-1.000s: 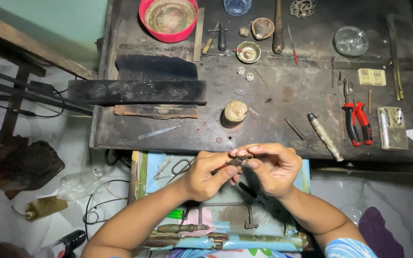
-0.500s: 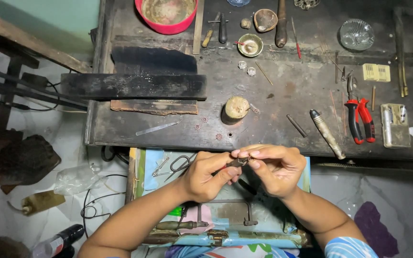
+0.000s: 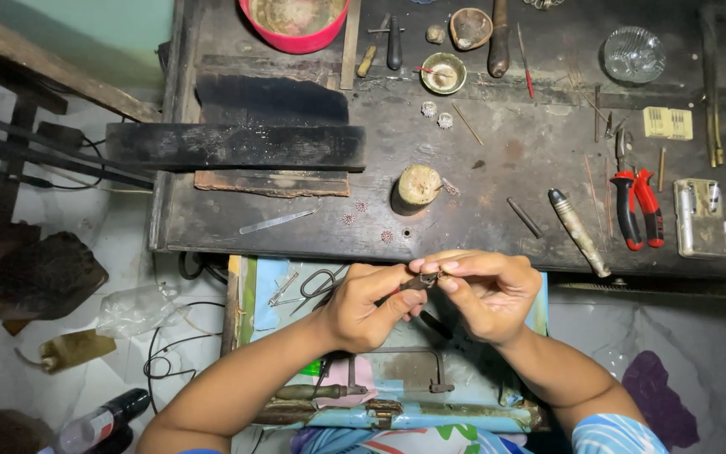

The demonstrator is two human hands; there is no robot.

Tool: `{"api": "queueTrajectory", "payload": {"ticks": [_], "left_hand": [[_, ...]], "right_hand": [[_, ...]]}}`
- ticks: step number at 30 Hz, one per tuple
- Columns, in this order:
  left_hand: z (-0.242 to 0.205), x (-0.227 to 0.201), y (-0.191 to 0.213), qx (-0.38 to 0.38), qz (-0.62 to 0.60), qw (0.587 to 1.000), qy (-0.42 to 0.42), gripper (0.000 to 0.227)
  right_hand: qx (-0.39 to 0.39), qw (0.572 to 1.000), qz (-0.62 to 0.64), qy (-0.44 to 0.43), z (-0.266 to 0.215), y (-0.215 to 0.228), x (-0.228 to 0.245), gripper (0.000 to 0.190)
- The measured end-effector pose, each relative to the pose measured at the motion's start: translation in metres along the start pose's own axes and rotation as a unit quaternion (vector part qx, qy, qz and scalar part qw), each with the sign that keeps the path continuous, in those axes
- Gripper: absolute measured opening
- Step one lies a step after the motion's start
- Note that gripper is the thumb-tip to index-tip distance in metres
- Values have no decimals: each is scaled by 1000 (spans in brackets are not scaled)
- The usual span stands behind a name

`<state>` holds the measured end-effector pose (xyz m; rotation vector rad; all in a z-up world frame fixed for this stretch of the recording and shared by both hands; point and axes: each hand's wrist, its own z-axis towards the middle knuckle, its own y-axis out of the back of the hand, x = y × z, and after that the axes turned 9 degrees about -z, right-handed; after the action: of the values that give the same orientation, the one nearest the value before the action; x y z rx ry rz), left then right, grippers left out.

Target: Refining a small jewelry piece by manipulating metal components with hands and pliers at a workbench.

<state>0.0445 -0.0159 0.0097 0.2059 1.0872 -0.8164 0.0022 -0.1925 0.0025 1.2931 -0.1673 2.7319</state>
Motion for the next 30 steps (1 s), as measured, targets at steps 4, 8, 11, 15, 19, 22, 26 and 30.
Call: {"api": "queueTrajectory", "payload": {"ticks": [4, 8, 11, 15, 19, 22, 26, 30], "left_hand": [[0, 0, -1, 1, -1, 1000, -11, 30], [-5, 8, 3, 0, 1, 1000, -16, 28], [-3, 7, 3, 7, 10, 1000, -19, 28], [5, 2, 6, 25, 57, 997, -52, 25], [1, 10, 6, 8, 64, 995, -70, 21], [5, 8, 5, 11, 73, 994, -82, 23], [-5, 22, 8, 6, 71, 993, -96, 21], [0, 21, 9, 7, 53, 993, -109, 19]], "right_hand": [[3, 1000, 4, -3, 0, 0, -1, 9], [-10, 1000, 15, -5, -7, 1, -8, 25], [2, 1000, -3, 9, 3, -1, -2, 17], [0, 1000, 2, 17, 2, -2, 0, 11], [-8, 1000, 17, 20, 0, -3, -1, 13], [-4, 1000, 20, 13, 1, -4, 1, 13], [5, 999, 34, -4, -5, -4, -2, 21], [9, 999, 34, -8, -5, -5, -1, 24]]}}
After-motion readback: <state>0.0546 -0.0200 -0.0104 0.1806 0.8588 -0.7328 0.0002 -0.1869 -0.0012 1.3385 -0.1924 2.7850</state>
